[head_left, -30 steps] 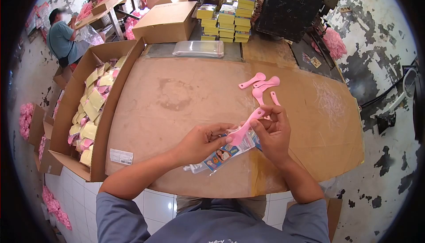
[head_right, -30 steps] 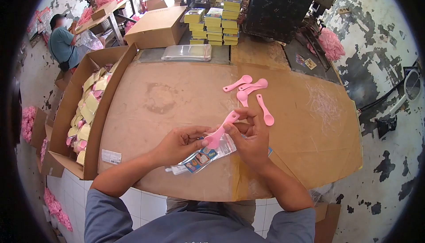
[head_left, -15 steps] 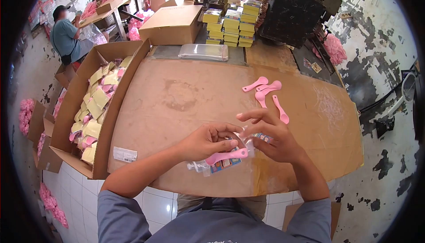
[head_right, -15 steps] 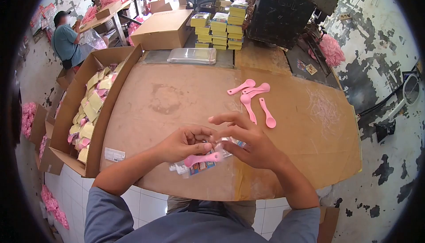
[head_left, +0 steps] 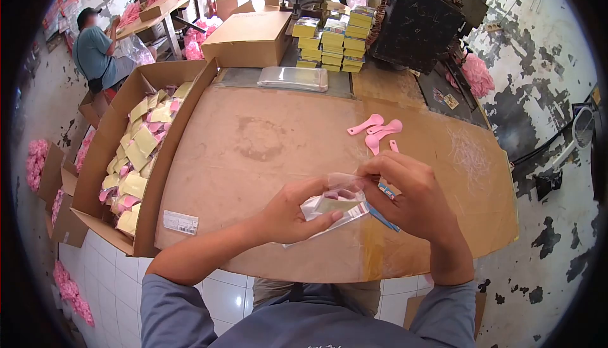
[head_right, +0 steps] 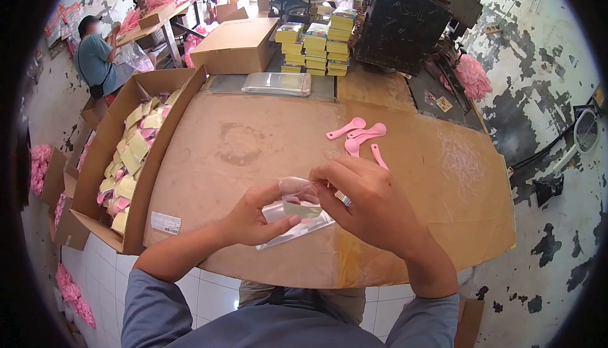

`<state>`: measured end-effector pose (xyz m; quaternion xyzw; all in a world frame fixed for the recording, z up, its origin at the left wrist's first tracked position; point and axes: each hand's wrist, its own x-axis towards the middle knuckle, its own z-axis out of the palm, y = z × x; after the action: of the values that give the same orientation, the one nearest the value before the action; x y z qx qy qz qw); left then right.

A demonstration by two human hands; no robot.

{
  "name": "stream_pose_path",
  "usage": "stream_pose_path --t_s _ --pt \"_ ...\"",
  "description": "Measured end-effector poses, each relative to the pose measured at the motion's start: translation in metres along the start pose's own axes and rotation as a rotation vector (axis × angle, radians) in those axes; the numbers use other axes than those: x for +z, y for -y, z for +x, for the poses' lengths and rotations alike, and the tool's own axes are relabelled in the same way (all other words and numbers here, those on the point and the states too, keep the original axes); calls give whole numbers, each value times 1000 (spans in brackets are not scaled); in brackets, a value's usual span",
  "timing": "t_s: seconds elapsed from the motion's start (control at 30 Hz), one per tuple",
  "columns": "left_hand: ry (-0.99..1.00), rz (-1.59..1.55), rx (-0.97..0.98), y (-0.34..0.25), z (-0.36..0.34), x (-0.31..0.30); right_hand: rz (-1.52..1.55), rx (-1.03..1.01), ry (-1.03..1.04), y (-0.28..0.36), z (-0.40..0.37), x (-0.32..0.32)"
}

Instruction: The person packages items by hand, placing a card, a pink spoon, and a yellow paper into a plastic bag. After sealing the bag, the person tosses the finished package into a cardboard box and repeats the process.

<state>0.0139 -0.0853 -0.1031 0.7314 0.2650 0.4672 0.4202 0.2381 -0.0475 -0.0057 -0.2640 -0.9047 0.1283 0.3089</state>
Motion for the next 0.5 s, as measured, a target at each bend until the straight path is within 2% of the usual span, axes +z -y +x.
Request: stream_pose_path --t_s 0.03,0.17,0.27,0.37,0.5 --pt "-18 -15 28 0 2 2 8 5 2 -1 -1 2" --pt "-98 -54 -118 -3 0 1 122 108 -88 -1 0 8" --pt "-139 -97 -155 -3 0 1 27 57 -389 -9 0 22" --pt "-157 -1 -148 -2 -1 2 -336 -226 -306 -9 1 26" --pt "-166 163 -81 -3 -2 6 -484 -268 -283 -11 1 41"
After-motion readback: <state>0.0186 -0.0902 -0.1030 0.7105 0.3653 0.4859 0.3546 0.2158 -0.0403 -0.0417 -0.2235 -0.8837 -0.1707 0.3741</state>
